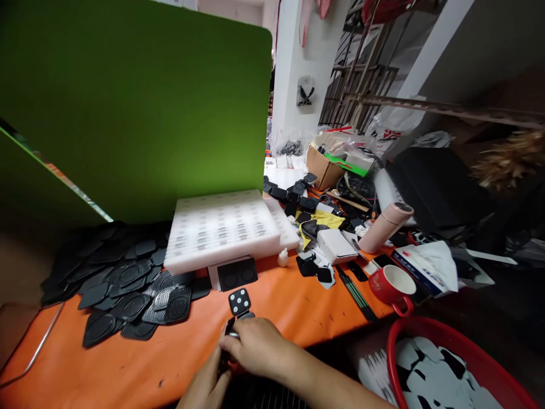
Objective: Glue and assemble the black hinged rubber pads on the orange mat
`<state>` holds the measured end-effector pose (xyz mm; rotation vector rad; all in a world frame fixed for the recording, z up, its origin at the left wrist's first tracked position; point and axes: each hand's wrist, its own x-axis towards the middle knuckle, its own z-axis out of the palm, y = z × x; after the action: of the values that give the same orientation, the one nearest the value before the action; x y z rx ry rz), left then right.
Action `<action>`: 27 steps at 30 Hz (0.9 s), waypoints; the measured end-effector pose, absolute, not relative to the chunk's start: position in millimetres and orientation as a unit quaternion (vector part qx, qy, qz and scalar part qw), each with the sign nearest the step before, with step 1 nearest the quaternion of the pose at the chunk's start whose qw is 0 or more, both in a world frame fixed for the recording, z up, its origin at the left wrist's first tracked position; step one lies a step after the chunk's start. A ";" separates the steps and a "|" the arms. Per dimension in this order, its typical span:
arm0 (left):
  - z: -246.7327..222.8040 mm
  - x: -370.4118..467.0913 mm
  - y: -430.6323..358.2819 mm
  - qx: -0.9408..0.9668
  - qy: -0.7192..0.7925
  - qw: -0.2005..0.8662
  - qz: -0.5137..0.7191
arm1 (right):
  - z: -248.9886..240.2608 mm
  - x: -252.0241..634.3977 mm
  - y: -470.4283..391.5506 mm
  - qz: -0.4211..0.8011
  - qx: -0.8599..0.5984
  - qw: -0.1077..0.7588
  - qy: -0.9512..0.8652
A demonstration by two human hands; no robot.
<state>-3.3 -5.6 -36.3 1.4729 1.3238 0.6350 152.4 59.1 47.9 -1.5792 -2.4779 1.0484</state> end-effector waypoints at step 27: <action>-28.1 1.9 2.8 0.565 0.566 0.524 0.294 | 58.1 146.8 55.8 0.341 -0.468 0.028 -0.814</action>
<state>1.9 2.8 -28.1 1.3521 1.3557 0.7029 146.8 55.8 58.1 -1.4454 -2.5133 1.0530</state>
